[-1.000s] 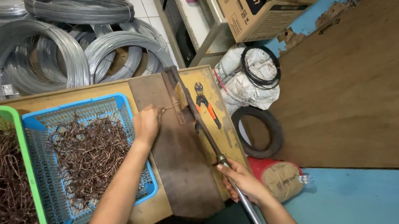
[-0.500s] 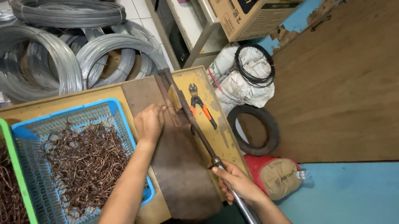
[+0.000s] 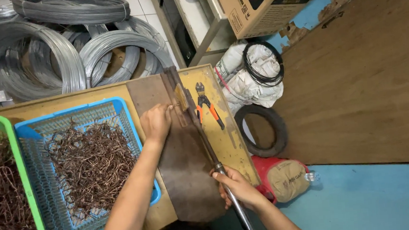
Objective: Manually processing small metal wire pieces using a table-mounted lever tool and a jig for alignment.
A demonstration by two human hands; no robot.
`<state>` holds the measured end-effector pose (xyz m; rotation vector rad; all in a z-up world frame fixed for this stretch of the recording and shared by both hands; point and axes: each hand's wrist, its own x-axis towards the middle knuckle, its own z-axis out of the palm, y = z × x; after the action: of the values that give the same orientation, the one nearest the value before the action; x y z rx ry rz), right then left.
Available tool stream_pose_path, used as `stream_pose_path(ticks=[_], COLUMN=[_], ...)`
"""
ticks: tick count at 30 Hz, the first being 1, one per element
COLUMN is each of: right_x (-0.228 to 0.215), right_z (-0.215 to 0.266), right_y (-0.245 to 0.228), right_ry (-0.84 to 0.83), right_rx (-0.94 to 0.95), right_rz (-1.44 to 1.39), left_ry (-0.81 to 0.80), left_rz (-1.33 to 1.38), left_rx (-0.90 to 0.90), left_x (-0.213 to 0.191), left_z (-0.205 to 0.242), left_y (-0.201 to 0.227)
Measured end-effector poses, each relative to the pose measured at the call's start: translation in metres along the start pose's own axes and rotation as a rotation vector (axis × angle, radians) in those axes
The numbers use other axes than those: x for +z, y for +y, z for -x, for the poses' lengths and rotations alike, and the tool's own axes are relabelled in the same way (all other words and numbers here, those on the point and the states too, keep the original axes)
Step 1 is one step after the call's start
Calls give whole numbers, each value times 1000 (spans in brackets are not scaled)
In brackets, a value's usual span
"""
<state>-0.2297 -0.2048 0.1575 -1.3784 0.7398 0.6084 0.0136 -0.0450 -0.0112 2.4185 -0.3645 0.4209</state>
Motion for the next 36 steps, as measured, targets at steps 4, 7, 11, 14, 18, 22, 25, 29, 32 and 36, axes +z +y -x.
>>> stream_pose_path(ticks=[4, 7, 11, 14, 18, 22, 25, 29, 32, 36], right_x=[1, -1, -15, -9, -4, -10, -10, -7, -7, -12], right_z=[1, -4, -16, 0, 14, 3, -1, 3, 1, -9], right_y=[-2, 5, 23, 5, -19, -4, 0, -8, -3, 11], right_ry=[14, 16, 49, 41, 37, -1, 2, -10, -31, -45], right_rx=[20, 15, -75, -71, 14, -13, -13, -15, -15, -48], right_rz=[24, 36, -12, -25, -2, 0, 0, 20, 27, 39], left_ry=[-112, -104, 7, -3, 58, 145, 122, 136, 109, 72], left_rz=[-11, 52, 88, 139, 369, 541, 624, 539, 385, 202], left_rx=[-4, 47, -33, -173, -182, -113, -132, -51, 16, 114], left_x=[-12, -18, -3, -1, 3, 39, 41, 33, 21, 9], left_z=[4, 2, 10, 21, 17, 20, 16, 11, 9, -4], left_y=[7, 9, 7, 10, 10, 0, 8, 6, 5, 7])
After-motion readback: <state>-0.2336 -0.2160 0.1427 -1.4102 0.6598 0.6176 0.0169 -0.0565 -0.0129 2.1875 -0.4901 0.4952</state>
